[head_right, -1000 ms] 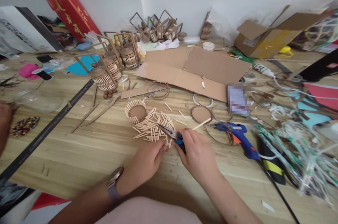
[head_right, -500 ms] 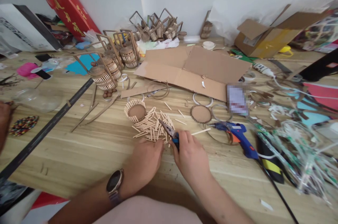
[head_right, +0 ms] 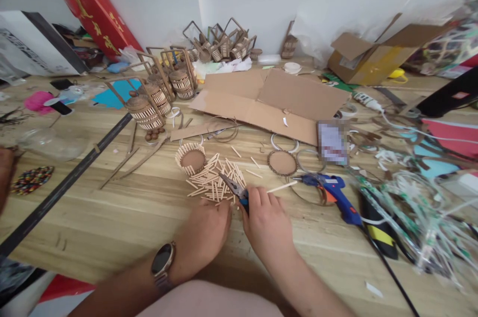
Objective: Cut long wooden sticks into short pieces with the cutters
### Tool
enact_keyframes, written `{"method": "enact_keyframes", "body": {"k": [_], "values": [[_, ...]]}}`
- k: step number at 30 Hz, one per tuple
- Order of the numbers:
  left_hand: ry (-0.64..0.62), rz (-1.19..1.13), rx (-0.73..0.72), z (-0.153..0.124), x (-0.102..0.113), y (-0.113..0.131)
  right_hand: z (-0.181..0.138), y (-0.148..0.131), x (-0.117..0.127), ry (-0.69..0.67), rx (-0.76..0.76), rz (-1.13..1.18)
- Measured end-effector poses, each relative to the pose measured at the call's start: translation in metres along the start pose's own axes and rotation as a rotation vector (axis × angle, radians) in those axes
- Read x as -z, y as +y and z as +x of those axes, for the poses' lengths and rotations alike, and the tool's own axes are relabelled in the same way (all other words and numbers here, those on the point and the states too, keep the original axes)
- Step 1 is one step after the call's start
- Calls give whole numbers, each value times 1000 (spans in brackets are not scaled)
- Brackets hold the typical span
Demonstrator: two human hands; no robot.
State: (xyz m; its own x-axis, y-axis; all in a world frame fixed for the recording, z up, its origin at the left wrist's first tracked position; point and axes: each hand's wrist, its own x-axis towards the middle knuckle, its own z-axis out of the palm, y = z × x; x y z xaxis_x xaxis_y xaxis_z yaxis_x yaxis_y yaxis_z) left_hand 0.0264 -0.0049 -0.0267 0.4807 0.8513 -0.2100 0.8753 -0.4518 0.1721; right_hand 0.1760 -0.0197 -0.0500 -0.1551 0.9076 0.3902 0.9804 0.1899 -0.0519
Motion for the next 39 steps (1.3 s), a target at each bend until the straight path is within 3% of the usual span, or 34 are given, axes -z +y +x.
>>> {"method": "enact_keyframes", "body": {"k": [4,7,15,18,21,25,31,39], "values": [[74,-102,-176,4,-1,-15,3,14,-1,-170,-60,289],[35,-190,-319,8,0,-30,8,28,3,-252,-20,419],[-62,-451,-455,9,5,-44,14,40,18,-374,35,687],[-130,-662,-427,7,10,-46,14,51,22,-395,-11,758],[-265,-1041,-345,9,12,-46,14,61,28,-384,-57,801],[-221,-1384,-113,15,3,-36,15,51,33,-354,-43,783],[-253,-1497,-58,17,-14,-21,13,23,19,-376,-3,793],[-404,-1496,-121,15,-21,-24,8,20,12,-441,28,874]]}}
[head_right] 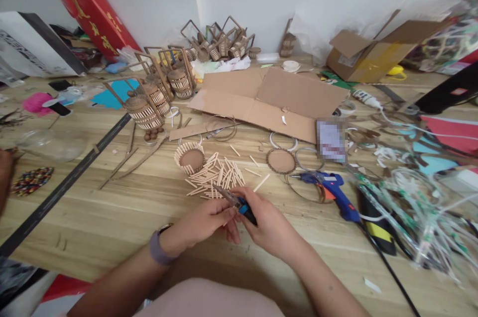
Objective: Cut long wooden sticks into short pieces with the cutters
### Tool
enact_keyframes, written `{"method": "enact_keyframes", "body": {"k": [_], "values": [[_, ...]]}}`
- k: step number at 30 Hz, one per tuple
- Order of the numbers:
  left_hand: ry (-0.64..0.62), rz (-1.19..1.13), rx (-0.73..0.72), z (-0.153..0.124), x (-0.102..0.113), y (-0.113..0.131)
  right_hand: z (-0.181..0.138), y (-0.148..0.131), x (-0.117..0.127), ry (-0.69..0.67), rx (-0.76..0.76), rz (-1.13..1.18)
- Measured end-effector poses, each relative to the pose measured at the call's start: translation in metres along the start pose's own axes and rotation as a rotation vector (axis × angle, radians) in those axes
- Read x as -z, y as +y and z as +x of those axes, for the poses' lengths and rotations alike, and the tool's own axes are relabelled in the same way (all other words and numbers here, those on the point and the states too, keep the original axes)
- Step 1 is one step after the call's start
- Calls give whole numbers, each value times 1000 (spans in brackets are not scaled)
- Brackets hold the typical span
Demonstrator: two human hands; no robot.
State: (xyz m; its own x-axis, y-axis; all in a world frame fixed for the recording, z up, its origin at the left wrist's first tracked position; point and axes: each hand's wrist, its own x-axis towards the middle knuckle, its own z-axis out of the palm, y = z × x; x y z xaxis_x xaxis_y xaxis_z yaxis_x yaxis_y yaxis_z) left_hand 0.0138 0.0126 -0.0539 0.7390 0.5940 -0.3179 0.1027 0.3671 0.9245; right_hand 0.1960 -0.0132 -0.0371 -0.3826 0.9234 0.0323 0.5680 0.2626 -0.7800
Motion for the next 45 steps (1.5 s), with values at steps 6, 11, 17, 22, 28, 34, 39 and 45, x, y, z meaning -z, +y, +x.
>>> {"method": "enact_keyframes", "body": {"k": [6,11,17,22,28,34,39,45], "values": [[65,-41,9,1,-1,2,1,0,-3,153,89,-42],[270,-249,-14,7,-4,-2,-1,-2,-16,272,56,-167],[359,-282,-48,7,-11,-3,-2,-4,-30,250,91,-254],[366,-154,-93,6,-12,-1,-3,-1,-31,272,85,-255],[320,-123,-88,2,-8,1,-12,-13,-11,160,-62,-52],[237,-78,-98,-2,-6,5,-33,-18,30,-61,-403,200],[156,-37,-84,-5,-9,7,-41,-14,38,-187,-563,306],[26,-3,-33,-6,-11,8,-30,-22,31,-271,-476,372]]}}
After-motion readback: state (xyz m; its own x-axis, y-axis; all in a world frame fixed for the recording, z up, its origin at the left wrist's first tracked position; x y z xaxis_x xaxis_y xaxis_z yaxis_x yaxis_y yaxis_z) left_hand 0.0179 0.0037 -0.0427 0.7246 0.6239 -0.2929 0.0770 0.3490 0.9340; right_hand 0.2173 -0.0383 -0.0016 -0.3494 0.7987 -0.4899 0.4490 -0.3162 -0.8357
